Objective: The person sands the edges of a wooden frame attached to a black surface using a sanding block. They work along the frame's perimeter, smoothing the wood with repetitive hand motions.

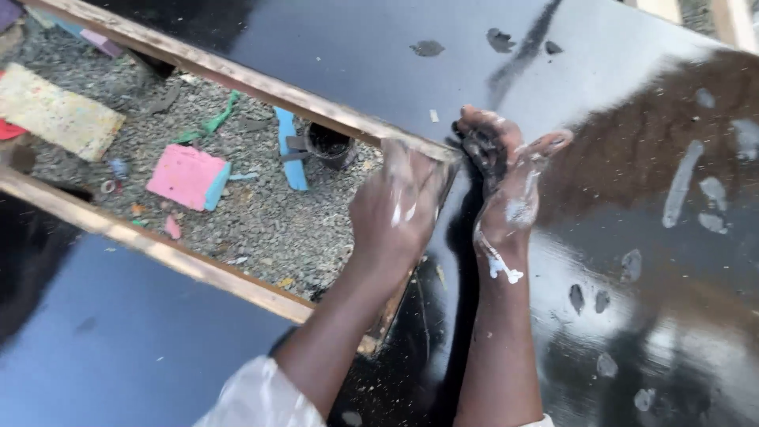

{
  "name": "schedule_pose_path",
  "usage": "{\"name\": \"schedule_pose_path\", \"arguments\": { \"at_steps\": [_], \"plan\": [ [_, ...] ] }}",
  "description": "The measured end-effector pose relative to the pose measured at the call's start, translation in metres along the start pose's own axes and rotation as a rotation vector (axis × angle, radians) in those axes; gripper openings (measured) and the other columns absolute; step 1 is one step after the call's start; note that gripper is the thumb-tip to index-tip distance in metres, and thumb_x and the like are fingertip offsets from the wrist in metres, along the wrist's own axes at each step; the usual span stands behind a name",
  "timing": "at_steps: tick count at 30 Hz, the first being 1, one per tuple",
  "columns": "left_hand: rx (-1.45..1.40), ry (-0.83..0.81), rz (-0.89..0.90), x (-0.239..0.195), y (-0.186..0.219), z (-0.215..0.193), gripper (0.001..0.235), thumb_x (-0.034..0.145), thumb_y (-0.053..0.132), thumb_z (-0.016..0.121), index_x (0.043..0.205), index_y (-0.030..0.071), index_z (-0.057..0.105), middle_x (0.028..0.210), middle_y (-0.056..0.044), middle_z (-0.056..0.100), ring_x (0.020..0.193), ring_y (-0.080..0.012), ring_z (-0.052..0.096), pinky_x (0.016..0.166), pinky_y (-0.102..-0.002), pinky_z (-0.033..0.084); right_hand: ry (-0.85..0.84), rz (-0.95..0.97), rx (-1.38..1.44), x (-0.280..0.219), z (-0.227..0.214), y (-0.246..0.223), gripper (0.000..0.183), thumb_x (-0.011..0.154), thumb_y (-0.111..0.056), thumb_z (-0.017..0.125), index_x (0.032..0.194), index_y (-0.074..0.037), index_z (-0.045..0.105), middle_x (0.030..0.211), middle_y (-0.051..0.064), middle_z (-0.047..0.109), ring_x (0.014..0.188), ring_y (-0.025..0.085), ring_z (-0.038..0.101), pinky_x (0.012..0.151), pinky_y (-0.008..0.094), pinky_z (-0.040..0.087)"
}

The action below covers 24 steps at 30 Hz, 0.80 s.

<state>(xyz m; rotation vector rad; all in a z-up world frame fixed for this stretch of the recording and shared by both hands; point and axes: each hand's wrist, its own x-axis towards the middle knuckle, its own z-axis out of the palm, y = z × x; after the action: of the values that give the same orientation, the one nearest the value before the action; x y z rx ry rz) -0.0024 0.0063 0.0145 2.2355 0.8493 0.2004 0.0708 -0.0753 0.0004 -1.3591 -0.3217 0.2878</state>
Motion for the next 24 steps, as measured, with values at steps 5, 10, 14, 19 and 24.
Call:
{"name": "schedule_pose_path", "arguments": {
  "at_steps": [5, 10, 14, 19, 24],
  "plan": [
    [-0.017, -0.018, -0.013, -0.003, -0.001, 0.002, 0.056, 0.097, 0.038, 0.062, 0.13, -0.005, 0.051, 0.081, -0.027, 0.072, 0.08, -0.0486, 0.074, 0.071, -0.061, 0.057, 0.017, -0.001, -0.028, 0.001, -0.003, 0.002, 0.101, 0.09, -0.076, 0.005, 0.13, -0.004, 0.062, 0.133, 0.02, 0.063, 0.132, 0.033, 0.058, 0.118, 0.047, 0.04],
    [0.073, 0.043, 0.111, -0.009, 0.0, -0.007, 0.036, 0.099, 0.029, 0.061, 0.12, 0.001, 0.053, 0.073, -0.021, 0.07, 0.071, -0.0417, 0.075, 0.058, -0.052, 0.058, -0.038, -0.066, -0.07, -0.001, 0.003, -0.004, 0.101, 0.09, -0.075, 0.004, 0.13, -0.003, 0.061, 0.136, 0.024, 0.06, 0.134, 0.038, 0.057, 0.118, 0.052, 0.039],
    [0.026, -0.048, 0.032, 0.008, -0.004, 0.012, 0.042, 0.099, 0.033, 0.059, 0.121, -0.001, 0.051, 0.077, -0.022, 0.072, 0.072, -0.0431, 0.075, 0.058, -0.056, 0.057, 0.003, -0.03, -0.062, -0.003, -0.003, 0.0, 0.101, 0.09, -0.075, 0.005, 0.129, -0.001, 0.062, 0.134, 0.023, 0.061, 0.133, 0.036, 0.057, 0.119, 0.05, 0.039],
    [0.033, 0.027, 0.134, -0.02, 0.004, -0.011, 0.037, 0.1, 0.024, 0.06, 0.12, -0.005, 0.051, 0.072, -0.022, 0.07, 0.066, -0.0401, 0.074, 0.057, -0.051, 0.059, -0.032, -0.07, -0.044, -0.003, 0.007, -0.006, 0.095, 0.094, -0.071, 0.007, 0.129, -0.002, 0.062, 0.135, 0.023, 0.061, 0.133, 0.035, 0.057, 0.12, 0.049, 0.038],
    [-0.018, -0.014, 0.051, 0.002, 0.001, 0.001, 0.045, 0.097, 0.044, 0.061, 0.113, 0.003, 0.052, 0.073, -0.017, 0.07, 0.071, -0.0407, 0.076, 0.057, -0.055, 0.058, -0.015, -0.051, -0.045, 0.001, 0.004, 0.009, 0.1, 0.09, -0.076, 0.005, 0.129, -0.004, 0.062, 0.133, 0.021, 0.062, 0.134, 0.035, 0.056, 0.119, 0.052, 0.036]
  ]
}}
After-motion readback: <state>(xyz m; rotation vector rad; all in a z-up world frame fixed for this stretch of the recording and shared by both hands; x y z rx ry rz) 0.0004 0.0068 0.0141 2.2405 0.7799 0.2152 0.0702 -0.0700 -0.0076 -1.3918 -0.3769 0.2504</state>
